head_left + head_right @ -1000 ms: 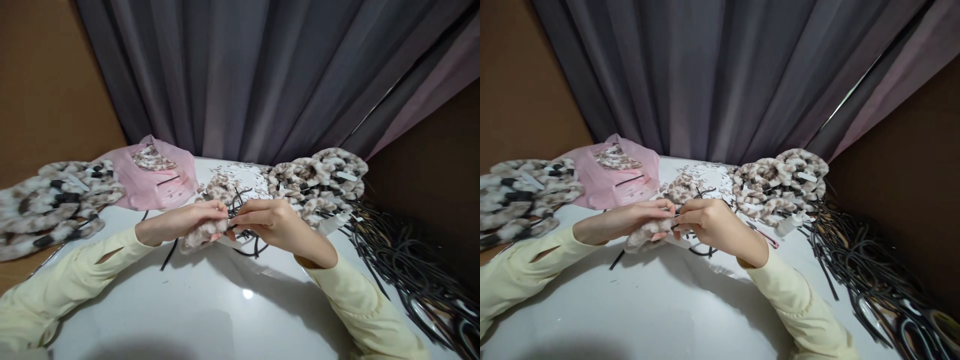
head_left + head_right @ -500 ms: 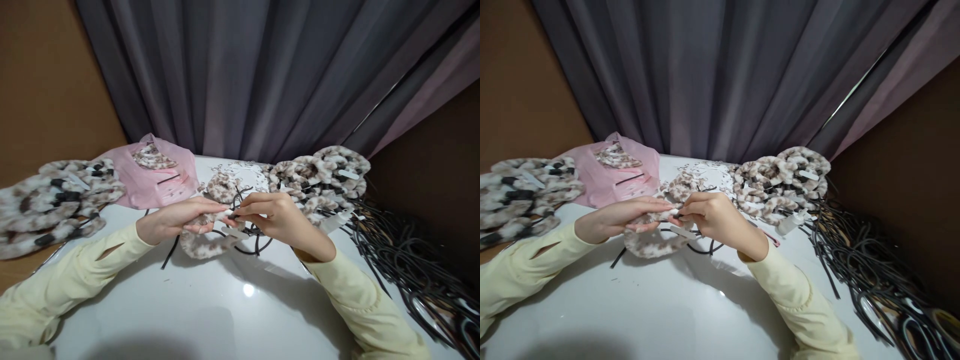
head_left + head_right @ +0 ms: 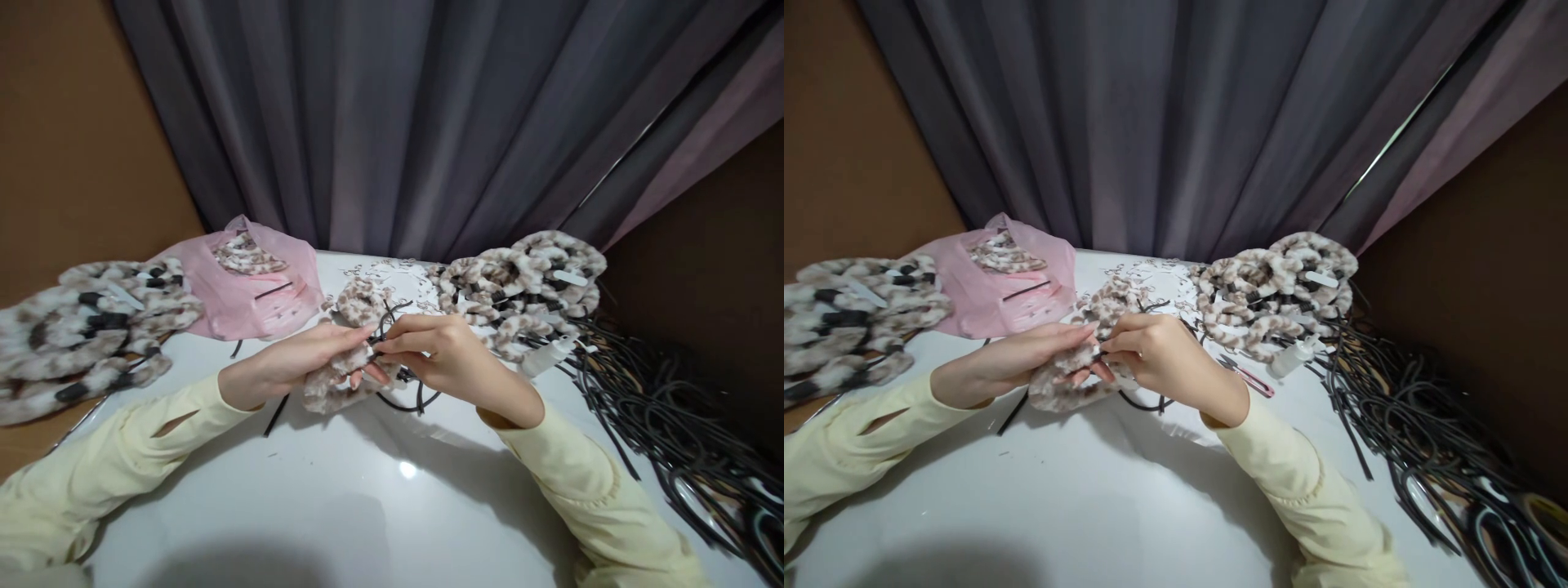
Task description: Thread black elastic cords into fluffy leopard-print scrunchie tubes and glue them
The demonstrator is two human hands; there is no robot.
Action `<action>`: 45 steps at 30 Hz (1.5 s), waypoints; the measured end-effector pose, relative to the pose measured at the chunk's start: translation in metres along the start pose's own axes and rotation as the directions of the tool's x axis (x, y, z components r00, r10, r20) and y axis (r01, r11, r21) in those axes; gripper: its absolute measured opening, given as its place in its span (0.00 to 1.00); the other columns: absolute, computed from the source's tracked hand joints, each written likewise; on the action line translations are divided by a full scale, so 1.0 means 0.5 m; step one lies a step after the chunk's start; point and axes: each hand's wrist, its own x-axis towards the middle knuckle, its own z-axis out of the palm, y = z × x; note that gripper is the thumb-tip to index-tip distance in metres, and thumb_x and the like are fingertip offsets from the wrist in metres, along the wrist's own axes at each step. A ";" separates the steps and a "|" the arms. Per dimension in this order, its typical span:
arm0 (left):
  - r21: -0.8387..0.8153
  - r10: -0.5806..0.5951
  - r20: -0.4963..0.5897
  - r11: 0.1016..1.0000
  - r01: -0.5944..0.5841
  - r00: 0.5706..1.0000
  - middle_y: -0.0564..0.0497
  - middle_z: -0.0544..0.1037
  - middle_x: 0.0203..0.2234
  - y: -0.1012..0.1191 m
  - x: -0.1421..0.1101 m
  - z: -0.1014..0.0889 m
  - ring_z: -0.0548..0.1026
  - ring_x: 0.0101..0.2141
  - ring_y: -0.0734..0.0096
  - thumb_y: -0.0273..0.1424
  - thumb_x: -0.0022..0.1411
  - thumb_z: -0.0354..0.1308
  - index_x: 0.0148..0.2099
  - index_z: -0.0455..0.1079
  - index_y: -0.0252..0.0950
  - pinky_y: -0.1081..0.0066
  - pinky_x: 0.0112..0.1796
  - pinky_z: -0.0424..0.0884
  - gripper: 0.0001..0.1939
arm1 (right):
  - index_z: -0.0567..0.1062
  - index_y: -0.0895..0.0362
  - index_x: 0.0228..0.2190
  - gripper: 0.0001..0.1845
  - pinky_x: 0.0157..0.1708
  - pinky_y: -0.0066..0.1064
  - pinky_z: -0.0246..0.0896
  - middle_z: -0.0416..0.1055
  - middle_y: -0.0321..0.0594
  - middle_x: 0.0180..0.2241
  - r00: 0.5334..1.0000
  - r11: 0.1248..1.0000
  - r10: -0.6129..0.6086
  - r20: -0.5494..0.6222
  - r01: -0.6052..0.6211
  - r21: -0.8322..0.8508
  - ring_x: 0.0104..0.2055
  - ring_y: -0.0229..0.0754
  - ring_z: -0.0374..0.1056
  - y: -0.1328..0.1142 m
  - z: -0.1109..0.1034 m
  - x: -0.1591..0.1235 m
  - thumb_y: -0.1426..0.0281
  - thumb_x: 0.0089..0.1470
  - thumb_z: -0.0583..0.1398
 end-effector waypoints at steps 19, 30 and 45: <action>0.264 0.034 -0.106 0.965 -0.005 0.994 0.54 0.75 0.19 -0.013 -0.001 -0.001 0.62 0.13 0.81 0.44 0.50 0.61 0.34 0.61 0.36 0.80 0.15 0.52 0.19 | 0.76 0.62 0.28 0.09 0.26 0.24 0.58 0.72 0.42 0.28 0.998 1.000 0.011 0.068 -0.010 -0.021 0.27 0.34 0.67 -0.012 -0.007 -0.001 0.78 0.54 0.55; 0.433 0.164 -0.132 0.897 -0.092 0.978 0.56 0.72 0.18 -0.009 -0.007 0.003 0.62 0.18 0.79 0.43 0.50 0.61 0.34 0.63 0.35 0.79 0.20 0.52 0.17 | 0.76 0.60 0.32 0.11 0.31 0.26 0.61 0.72 0.42 0.31 0.987 0.987 0.071 0.142 -0.049 -0.151 0.32 0.38 0.68 -0.012 -0.043 -0.006 0.80 0.54 0.54; 0.785 0.483 0.200 0.442 -0.434 0.853 0.52 0.71 0.22 -0.034 -0.025 0.018 0.67 0.22 0.74 0.34 0.62 0.49 0.31 0.65 0.37 0.76 0.26 0.60 0.09 | 0.78 0.58 0.29 0.11 0.29 0.28 0.58 0.69 0.41 0.28 0.981 0.995 -0.033 0.192 0.050 -0.089 0.31 0.38 0.63 0.019 0.013 -0.003 0.80 0.51 0.57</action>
